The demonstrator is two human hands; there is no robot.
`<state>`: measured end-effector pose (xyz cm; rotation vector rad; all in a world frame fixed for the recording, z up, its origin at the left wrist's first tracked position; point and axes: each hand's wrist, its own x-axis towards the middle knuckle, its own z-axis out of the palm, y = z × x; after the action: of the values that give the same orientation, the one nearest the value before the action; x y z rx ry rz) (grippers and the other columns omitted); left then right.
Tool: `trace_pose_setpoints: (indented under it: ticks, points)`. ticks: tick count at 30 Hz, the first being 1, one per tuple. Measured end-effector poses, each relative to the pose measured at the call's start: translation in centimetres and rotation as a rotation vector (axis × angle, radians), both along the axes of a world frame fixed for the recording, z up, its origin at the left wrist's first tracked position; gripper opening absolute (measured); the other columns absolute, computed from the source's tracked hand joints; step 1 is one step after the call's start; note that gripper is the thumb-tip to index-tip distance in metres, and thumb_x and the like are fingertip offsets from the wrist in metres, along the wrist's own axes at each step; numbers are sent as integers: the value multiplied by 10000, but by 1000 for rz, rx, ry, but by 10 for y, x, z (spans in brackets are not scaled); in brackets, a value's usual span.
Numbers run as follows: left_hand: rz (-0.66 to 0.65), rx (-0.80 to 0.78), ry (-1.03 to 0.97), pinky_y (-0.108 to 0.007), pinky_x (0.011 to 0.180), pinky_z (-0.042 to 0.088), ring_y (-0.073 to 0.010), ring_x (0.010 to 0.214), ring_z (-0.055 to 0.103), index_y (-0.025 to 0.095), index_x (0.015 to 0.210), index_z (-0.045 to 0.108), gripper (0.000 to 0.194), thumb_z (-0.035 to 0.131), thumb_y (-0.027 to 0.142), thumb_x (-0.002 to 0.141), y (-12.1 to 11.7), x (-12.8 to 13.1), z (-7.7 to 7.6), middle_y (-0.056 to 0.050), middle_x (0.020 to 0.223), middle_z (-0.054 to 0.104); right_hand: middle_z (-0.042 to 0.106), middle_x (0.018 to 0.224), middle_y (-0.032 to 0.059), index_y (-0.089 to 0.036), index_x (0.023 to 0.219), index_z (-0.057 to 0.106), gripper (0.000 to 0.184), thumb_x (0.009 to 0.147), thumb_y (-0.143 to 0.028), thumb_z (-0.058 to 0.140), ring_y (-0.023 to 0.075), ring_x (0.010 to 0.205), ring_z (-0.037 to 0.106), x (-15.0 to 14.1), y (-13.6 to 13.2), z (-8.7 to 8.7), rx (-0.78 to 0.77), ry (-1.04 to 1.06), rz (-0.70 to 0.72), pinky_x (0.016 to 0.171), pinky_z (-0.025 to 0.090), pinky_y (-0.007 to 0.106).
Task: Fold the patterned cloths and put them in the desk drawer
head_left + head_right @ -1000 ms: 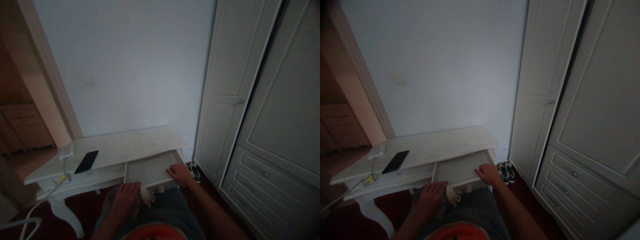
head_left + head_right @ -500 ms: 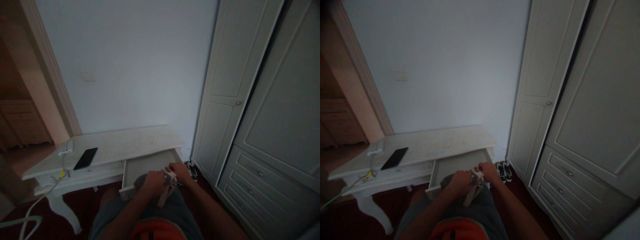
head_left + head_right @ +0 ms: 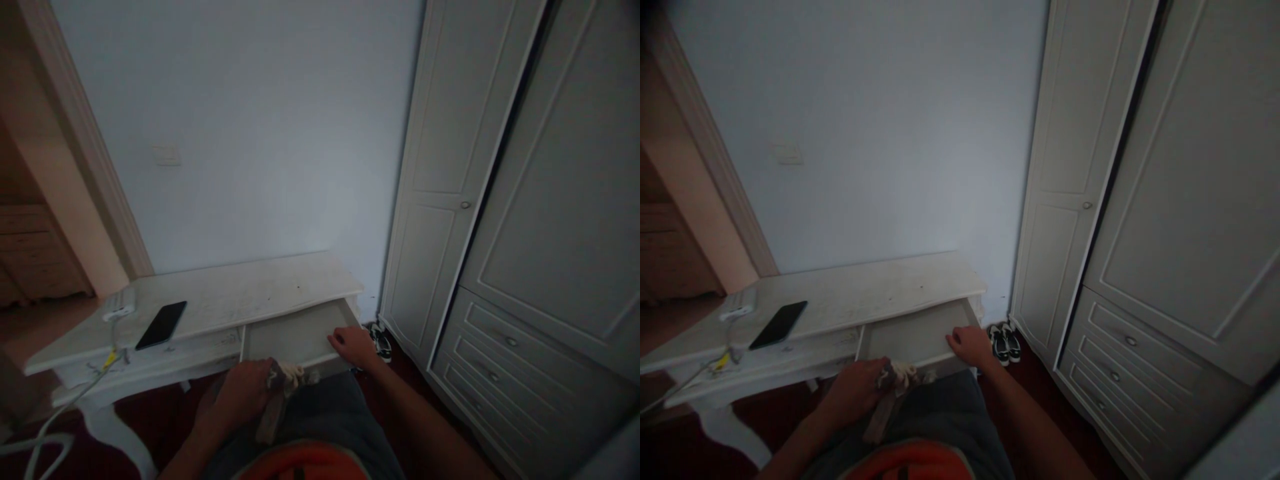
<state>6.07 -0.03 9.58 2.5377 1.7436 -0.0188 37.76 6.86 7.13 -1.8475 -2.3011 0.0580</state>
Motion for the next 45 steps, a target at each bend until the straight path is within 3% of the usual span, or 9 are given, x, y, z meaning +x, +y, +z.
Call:
trace_pose_setpoints:
  ticks: [14,23,26,30,33,36,39,42,45]
  points:
    - [-153,-66,-46,-497,995,524,-397,1117,733,230,1050,801,607,599,774,872,45,121,11,-193,1140,798,816,989,61,-256,984,780,466,1092,-541,428,230,944,746,-1,2,-1,12,-64,16,731,402,289]
    - [-99,-50,-384,-352,825,519,-313,892,760,245,838,785,608,573,815,849,48,72,6,-101,905,823,815,1001,69,-255,1006,775,503,1098,-562,388,228,941,744,-1,0,-1,16,-61,22,754,415,292]
    - [1,-16,-567,-327,749,515,-283,813,743,202,772,754,719,437,833,906,57,47,25,-92,810,794,812,988,72,-256,994,769,507,1097,-566,382,230,932,745,0,0,-1,16,-56,19,758,415,294]
    - [117,44,-814,-343,742,557,-294,879,760,105,1071,761,910,233,840,969,69,19,72,-128,941,809,810,984,75,-255,993,767,504,1095,-564,382,234,930,744,0,0,-1,6,-49,13,756,415,295]
    - [98,87,-927,-372,842,568,-312,975,757,129,1174,751,846,383,852,931,68,19,89,-123,1060,819,808,986,78,-253,992,772,508,1096,-558,379,238,934,743,0,0,0,-1,-53,8,764,421,298]
    - [-36,-25,-705,-392,937,551,-329,1090,747,221,1258,729,736,585,817,851,52,38,67,-104,1209,807,809,985,74,-255,991,773,497,1094,-555,391,239,934,744,-1,-1,2,-3,-58,12,765,422,300]
    - [-53,-110,-164,-446,911,562,-398,1082,753,228,1233,728,829,742,835,668,33,63,25,-150,1182,808,810,1000,75,-255,997,771,489,1096,-548,393,241,951,745,-1,-2,3,0,-59,15,767,422,300]
    - [-28,-66,-76,-479,895,559,-433,1069,751,204,1196,730,781,757,796,688,23,76,-1,-187,1132,806,811,995,81,-248,985,773,494,1098,-545,394,244,950,747,-2,-3,3,-2,-58,11,766,425,301]
    - [-36,-57,-59,-455,889,557,-411,1063,756,225,1190,733,697,750,751,733,24,73,-3,-170,1134,807,811,999,79,-249,993,774,488,1098,-546,400,242,951,748,-2,-3,3,-6,-56,9,771,428,299]
